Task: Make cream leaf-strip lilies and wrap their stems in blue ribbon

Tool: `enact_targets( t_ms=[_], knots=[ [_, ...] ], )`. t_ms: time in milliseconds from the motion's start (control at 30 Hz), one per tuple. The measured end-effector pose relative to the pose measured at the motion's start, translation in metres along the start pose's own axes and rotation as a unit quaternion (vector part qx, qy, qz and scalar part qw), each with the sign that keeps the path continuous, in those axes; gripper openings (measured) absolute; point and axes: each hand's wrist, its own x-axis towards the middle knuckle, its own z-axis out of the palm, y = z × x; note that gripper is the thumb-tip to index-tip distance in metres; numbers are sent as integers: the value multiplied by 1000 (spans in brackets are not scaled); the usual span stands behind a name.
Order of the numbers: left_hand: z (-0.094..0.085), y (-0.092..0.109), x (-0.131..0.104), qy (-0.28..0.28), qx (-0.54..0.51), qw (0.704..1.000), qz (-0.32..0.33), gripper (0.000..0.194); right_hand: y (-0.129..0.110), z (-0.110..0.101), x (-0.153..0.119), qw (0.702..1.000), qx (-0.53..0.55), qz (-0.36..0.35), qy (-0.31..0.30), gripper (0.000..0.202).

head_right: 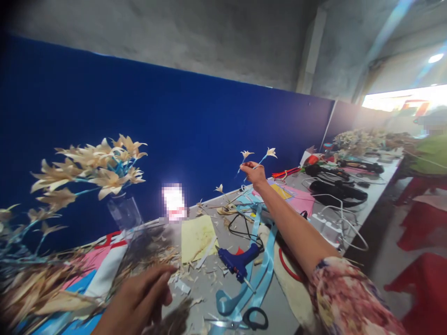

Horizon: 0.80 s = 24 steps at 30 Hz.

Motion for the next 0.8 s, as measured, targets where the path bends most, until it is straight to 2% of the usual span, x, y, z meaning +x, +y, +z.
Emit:
enact_targets(
  t_ms=[67, 100, 167, 333, 467, 567, 633, 733, 800],
  knots=[
    [7, 23, 37, -53, 25, 997, -51, 46, -5, 4, -2, 1000, 6, 7, -11, 32],
    [15, 32, 57, -58, 20, 995, -73, 41, -7, 7, -2, 1000, 10, 11, -16, 32],
    [38, 41, 99, -68, -35, 985, -152, 18, -11, 11, -3, 999, 17, 17, -29, 33],
    [113, 43, 186, -64, -88, 966, -235, 32, -17, 13, -11, 997, 22, 27, -71, 34],
    [153, 44, 233, -56, -127, 947, -289, 36, -33, 1, -22, 992, 16, 34, -118, 34],
    [163, 38, 256, -51, -141, 940, -306, 38, -79, -24, -37, 991, 37, 20, -127, 32],
    [161, 33, 267, -55, -143, 938, -312, 38, -123, -48, -53, 979, 126, -19, -160, 25],
    [146, 33, 276, -62, -142, 939, -307, 39, -177, -79, -81, 946, 219, -86, -222, 26],
    [130, 40, 273, -65, -144, 945, -287, 38, -183, -84, -99, 938, 228, -102, -239, 31]
  ],
)
